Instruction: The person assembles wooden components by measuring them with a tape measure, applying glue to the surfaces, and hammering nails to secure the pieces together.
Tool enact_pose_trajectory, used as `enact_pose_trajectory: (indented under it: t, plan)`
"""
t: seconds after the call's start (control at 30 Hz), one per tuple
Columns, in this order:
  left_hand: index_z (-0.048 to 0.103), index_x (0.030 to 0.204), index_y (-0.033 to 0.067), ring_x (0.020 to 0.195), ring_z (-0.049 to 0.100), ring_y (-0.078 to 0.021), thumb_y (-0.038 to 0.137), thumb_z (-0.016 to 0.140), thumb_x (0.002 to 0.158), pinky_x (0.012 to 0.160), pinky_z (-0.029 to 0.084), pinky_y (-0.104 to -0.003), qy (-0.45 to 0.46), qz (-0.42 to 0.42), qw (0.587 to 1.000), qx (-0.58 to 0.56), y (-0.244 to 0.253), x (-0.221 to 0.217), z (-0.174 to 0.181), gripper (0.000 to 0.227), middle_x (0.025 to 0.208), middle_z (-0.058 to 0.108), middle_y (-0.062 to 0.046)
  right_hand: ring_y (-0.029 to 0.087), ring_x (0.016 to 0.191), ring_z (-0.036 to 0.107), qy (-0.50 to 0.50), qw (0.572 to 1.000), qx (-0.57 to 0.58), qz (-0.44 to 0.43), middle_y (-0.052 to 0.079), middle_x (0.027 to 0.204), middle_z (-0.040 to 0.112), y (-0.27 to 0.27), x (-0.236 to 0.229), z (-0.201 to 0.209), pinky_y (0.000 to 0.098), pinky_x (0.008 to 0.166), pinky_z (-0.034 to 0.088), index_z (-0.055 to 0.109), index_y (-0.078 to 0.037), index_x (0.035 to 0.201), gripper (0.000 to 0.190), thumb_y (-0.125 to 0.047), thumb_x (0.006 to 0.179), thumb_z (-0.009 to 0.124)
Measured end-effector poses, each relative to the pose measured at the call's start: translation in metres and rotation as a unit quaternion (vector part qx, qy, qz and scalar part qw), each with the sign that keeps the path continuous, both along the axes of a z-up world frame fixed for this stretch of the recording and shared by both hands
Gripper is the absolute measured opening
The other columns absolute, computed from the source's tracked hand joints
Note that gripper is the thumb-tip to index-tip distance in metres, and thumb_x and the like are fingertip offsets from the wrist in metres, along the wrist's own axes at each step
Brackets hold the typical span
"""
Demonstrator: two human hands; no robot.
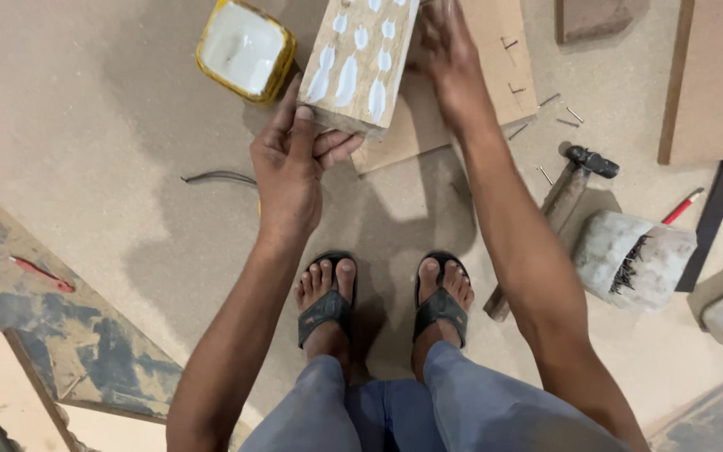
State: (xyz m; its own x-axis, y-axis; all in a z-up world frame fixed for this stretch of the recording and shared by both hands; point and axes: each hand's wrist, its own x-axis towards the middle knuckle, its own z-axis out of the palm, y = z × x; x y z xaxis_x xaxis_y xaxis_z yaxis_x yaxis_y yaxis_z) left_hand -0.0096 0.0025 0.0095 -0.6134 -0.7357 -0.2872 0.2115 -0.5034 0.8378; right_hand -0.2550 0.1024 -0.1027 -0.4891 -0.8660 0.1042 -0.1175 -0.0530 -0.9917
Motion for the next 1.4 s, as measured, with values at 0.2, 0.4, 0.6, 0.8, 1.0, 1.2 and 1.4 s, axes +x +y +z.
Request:
enact_pose_trajectory:
  t: [0.2, 0.4, 0.6, 0.8, 1.0, 1.2, 1.4]
  plan:
    - [0.034, 0.154, -0.0122, 0.092, 0.078, -0.0237, 0.017, 0.05, 0.11, 0.086, 0.07, -0.038, 0.001, 0.012, 1.0, 0.009, -0.003, -0.011, 0.012, 0.055, 0.118, 0.07, -0.027, 0.03, 0.123, 0.065, 0.104, 0.994, 0.026, -0.022, 0.016, 0.142, 0.063, -0.044, -0.035, -0.05, 0.0403, 0.105, 0.06, 0.053, -0.011, 0.147, 0.054, 0.022, 0.105, 0.057]
    - [0.038, 0.156, -0.0096, 0.087, 0.075, -0.0197, 0.018, 0.052, 0.112, 0.086, 0.071, -0.038, -0.005, 0.007, 1.0, -0.005, -0.009, -0.011, 0.01, 0.054, 0.102, 0.069, -0.02, 0.032, 0.127, 0.054, 0.434, 0.897, 0.063, -0.058, 0.019, 0.163, 0.025, 0.009, 0.002, -0.006, 0.0404, 0.113, 0.057, 0.035, -0.014, 0.163, 0.092, 0.027, 0.081, 0.044]
    - [0.038, 0.154, -0.0098, 0.09, 0.078, -0.0208, 0.019, 0.05, 0.111, 0.085, 0.066, -0.036, -0.02, -0.002, 1.0, -0.018, -0.005, -0.011, 0.011, 0.054, 0.104, 0.072, -0.02, 0.031, 0.141, 0.053, -0.066, 0.994, 0.055, -0.06, 0.017, 0.165, 0.038, -0.003, -0.027, 0.005, 0.0392, 0.106, 0.062, 0.042, -0.012, 0.158, 0.067, 0.019, 0.099, 0.049]
    - [0.035, 0.155, -0.0098, 0.093, 0.078, -0.0225, 0.021, 0.052, 0.109, 0.086, 0.068, -0.037, -0.009, 0.012, 1.0, 0.011, 0.0, -0.012, 0.011, 0.057, 0.115, 0.072, -0.022, 0.026, 0.117, 0.072, 0.285, 0.95, 0.095, -0.081, 0.011, 0.132, 0.072, -0.043, -0.036, -0.017, 0.0403, 0.097, 0.06, 0.065, -0.011, 0.135, 0.041, 0.016, 0.108, 0.051]
    - [0.033, 0.157, -0.0108, 0.094, 0.076, -0.0246, 0.022, 0.054, 0.11, 0.087, 0.07, -0.039, 0.01, 0.022, 0.999, 0.024, 0.007, -0.012, 0.002, 0.061, 0.114, 0.071, -0.025, 0.042, 0.148, 0.048, 0.366, 0.921, 0.088, -0.102, 0.024, 0.163, 0.035, 0.001, 0.052, 0.042, 0.0437, 0.125, 0.047, 0.036, -0.01, 0.163, 0.073, 0.022, 0.097, 0.04]
    - [0.031, 0.156, -0.0115, 0.098, 0.077, -0.0257, 0.022, 0.054, 0.108, 0.088, 0.069, -0.04, 0.005, 0.018, 0.999, 0.038, 0.009, -0.008, 0.001, 0.062, 0.119, 0.071, -0.026, 0.036, 0.147, 0.048, 0.325, 0.94, 0.073, -0.067, 0.018, 0.168, 0.03, 0.047, 0.125, 0.111, 0.0439, 0.118, 0.052, 0.04, -0.02, 0.16, 0.073, 0.018, 0.096, 0.042]
    - [0.031, 0.156, -0.0116, 0.098, 0.076, -0.0249, 0.022, 0.052, 0.109, 0.092, 0.068, -0.041, 0.012, 0.009, 0.999, 0.031, 0.009, -0.004, -0.005, 0.062, 0.118, 0.07, -0.025, 0.032, 0.142, 0.055, 0.049, 0.992, 0.086, -0.078, 0.013, 0.168, 0.037, 0.046, 0.065, 0.077, 0.0424, 0.105, 0.058, 0.045, -0.014, 0.158, 0.058, 0.007, 0.104, 0.042]
